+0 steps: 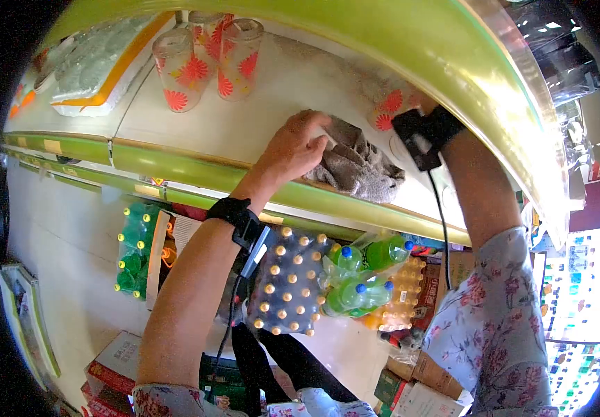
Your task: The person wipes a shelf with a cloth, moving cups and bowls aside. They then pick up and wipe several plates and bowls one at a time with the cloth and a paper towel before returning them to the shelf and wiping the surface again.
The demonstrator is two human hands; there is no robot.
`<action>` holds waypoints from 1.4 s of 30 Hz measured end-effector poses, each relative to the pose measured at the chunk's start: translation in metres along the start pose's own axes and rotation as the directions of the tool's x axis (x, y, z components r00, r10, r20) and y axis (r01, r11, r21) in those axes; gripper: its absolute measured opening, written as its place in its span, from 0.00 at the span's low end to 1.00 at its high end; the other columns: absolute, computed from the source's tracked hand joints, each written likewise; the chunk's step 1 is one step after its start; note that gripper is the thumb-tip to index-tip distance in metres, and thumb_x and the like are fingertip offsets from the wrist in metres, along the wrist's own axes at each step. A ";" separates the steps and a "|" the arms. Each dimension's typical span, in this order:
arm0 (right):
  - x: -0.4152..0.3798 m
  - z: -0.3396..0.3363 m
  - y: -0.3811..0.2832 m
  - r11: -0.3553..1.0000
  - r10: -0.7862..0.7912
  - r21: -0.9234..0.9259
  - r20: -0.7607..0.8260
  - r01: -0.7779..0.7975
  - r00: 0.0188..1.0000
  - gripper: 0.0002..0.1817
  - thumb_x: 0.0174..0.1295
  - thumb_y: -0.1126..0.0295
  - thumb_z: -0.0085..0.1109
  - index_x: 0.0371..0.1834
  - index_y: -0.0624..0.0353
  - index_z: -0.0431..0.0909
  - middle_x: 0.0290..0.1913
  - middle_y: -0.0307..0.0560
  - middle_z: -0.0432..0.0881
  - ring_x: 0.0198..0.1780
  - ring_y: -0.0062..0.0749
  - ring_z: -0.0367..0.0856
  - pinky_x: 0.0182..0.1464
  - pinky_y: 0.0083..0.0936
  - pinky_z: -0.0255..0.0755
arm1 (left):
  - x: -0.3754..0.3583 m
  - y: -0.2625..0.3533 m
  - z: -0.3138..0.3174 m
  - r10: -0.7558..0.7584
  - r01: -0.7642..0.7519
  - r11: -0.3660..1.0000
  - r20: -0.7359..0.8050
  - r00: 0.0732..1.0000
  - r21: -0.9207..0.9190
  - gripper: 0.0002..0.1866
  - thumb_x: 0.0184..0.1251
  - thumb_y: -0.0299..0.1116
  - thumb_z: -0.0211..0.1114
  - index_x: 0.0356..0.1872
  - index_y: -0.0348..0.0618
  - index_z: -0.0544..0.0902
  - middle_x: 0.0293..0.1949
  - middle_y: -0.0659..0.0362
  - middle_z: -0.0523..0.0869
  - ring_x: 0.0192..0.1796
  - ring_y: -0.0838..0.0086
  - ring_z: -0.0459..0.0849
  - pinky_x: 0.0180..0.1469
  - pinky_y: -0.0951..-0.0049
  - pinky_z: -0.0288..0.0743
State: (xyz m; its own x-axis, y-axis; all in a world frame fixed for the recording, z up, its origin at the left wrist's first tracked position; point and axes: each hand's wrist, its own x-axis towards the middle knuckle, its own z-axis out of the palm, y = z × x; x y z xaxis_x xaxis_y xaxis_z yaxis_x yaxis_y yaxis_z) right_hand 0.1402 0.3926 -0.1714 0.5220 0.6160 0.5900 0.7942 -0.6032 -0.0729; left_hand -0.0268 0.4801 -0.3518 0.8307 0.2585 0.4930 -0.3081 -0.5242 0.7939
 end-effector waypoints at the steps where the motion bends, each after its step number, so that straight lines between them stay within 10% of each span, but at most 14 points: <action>1: -0.001 -0.006 0.013 0.999 0.032 -0.042 0.027 -0.031 0.999 0.28 0.52 0.48 0.68 0.53 0.52 0.81 0.48 0.48 0.84 0.49 0.41 0.82 0.51 0.34 0.76 | 0.001 -0.001 -0.001 -0.021 0.021 1.000 0.012 1.000 -0.012 0.13 0.61 0.29 0.60 0.47 0.41 0.78 0.49 0.45 0.82 0.53 0.49 0.79 0.57 0.56 0.74; 10: -0.006 -0.006 0.046 0.988 0.113 -0.120 0.178 -0.093 0.977 0.28 0.54 0.49 0.68 0.53 0.53 0.81 0.48 0.47 0.84 0.49 0.38 0.82 0.50 0.32 0.75 | 0.003 -0.004 -0.003 0.029 -0.032 0.999 -0.078 0.997 -0.038 0.17 0.67 0.30 0.56 0.56 0.41 0.76 0.43 0.53 0.84 0.47 0.61 0.84 0.48 0.66 0.79; 16: -0.014 -0.007 0.044 0.994 0.103 -0.056 0.180 -0.094 0.978 0.27 0.55 0.49 0.68 0.53 0.54 0.81 0.48 0.47 0.84 0.48 0.36 0.81 0.50 0.31 0.75 | 0.005 0.004 -0.027 -0.299 0.329 0.841 0.138 0.944 -0.431 0.19 0.67 0.30 0.56 0.58 0.41 0.76 0.32 0.64 0.80 0.30 0.88 0.72 0.33 0.83 0.69; 20: -0.018 -0.008 0.036 0.995 0.088 0.033 0.157 -0.094 0.984 0.27 0.55 0.50 0.68 0.53 0.54 0.81 0.48 0.46 0.84 0.48 0.35 0.81 0.50 0.30 0.75 | 0.009 0.001 -0.027 -0.400 0.418 0.786 0.141 0.906 -0.455 0.20 0.68 0.28 0.56 0.61 0.39 0.76 0.43 0.60 0.82 0.41 0.80 0.76 0.44 0.77 0.72; 26: -0.006 0.006 -0.009 0.968 0.037 0.243 0.122 -0.066 0.992 0.26 0.56 0.50 0.67 0.53 0.54 0.81 0.48 0.45 0.84 0.48 0.33 0.81 0.50 0.29 0.75 | 0.009 -0.020 -0.005 -0.303 0.216 0.852 -0.113 0.946 -0.477 0.19 0.62 0.30 0.61 0.56 0.42 0.80 0.35 0.53 0.85 0.26 0.73 0.73 0.35 0.70 0.72; 42: 0.000 0.032 -0.074 0.882 -0.036 0.472 0.067 0.000 0.997 0.25 0.59 0.51 0.67 0.54 0.56 0.81 0.48 0.44 0.84 0.47 0.27 0.80 0.50 0.26 0.74 | 0.005 0.001 -0.023 -0.193 0.200 0.950 0.052 0.980 -0.239 0.20 0.63 0.30 0.61 0.57 0.40 0.77 0.54 0.51 0.82 0.47 0.69 0.80 0.50 0.70 0.74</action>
State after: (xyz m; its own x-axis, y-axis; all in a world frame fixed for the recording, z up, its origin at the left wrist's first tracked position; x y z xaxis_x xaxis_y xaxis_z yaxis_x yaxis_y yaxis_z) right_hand 0.0912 0.4533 -0.1921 0.5126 0.6697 0.5374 0.8472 -0.2927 -0.4433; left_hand -0.0335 0.4990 -0.3404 0.8974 0.3123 0.3116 -0.2377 -0.2526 0.9379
